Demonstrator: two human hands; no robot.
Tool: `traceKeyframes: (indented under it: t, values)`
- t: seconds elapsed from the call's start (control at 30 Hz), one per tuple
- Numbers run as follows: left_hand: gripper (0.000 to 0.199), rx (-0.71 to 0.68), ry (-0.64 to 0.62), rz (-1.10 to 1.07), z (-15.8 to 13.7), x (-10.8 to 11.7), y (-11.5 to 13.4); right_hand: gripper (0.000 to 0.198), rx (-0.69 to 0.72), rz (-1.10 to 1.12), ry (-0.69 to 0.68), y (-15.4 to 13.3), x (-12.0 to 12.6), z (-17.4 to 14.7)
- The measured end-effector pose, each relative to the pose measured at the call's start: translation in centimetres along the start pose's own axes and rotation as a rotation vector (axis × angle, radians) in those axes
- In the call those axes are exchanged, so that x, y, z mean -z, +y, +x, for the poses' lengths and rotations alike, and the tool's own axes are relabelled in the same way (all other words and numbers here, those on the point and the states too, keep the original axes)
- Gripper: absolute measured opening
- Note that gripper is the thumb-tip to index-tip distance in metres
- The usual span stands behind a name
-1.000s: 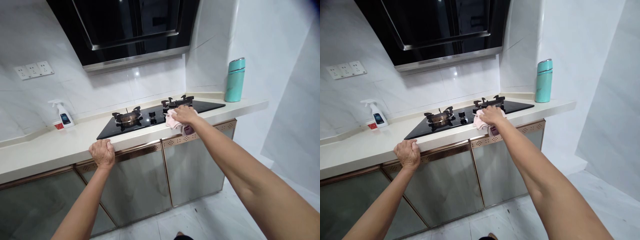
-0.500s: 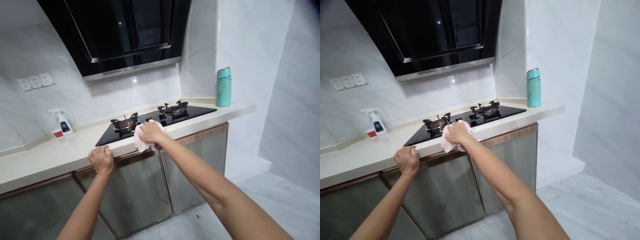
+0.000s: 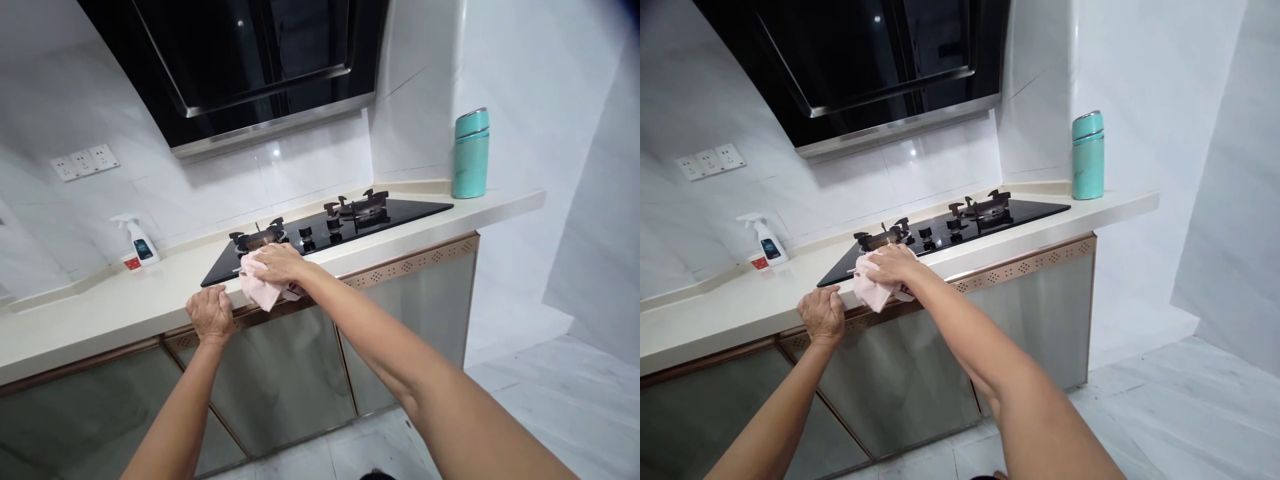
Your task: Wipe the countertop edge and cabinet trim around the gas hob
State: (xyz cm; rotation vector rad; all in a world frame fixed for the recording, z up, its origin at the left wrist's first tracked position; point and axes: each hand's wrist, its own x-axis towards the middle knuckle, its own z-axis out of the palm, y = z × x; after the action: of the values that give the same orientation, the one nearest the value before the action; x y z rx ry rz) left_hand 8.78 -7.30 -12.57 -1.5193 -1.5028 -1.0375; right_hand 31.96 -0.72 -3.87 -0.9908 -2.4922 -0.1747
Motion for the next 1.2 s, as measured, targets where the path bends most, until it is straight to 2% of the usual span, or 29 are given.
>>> traceKeyframes:
  t: [0.1,0.2,0.47,0.57,0.63,0.77,0.93,1.07,1.2]
  values:
    - [0.037,-0.007,0.006,-0.002,0.0,0.3,-0.1,0.058,-0.016,-0.010,-0.008,2.1,1.1,-2.0]
    - [0.038,-0.010,0.015,-0.011,0.0,0.3,-0.1,0.057,-0.093,-0.025,0.004,5.5,2.0,-4.1]
    - [0.038,-0.021,0.047,-0.005,-0.2,-0.1,0.0,0.052,-0.456,-0.127,0.125,17.7,5.1,-12.3]
    - [0.038,-0.028,0.065,-0.003,-0.3,-0.3,0.0,0.051,-0.596,-0.191,0.170,20.7,6.2,-15.4]
    - [0.038,-0.023,0.075,-0.009,-0.4,-0.6,0.0,0.048,-0.641,-0.235,0.204,21.6,6.4,-16.8]
    - [0.037,-0.025,0.085,-0.026,-0.4,-1.0,0.0,0.047,-0.644,-0.307,0.248,20.8,5.6,-17.9]
    - [0.036,0.006,0.114,-0.026,-0.4,-1.4,0.3,0.046,-0.590,-0.378,0.326,17.2,4.1,-17.3]
    - [0.035,0.013,0.104,-0.020,-0.3,-1.4,0.5,0.052,-0.496,-0.337,0.291,12.8,2.9,-15.1]
    - [0.036,-0.001,0.099,0.018,-0.4,-1.2,0.6,0.056,-0.294,-0.284,0.253,5.9,0.7,-11.5]
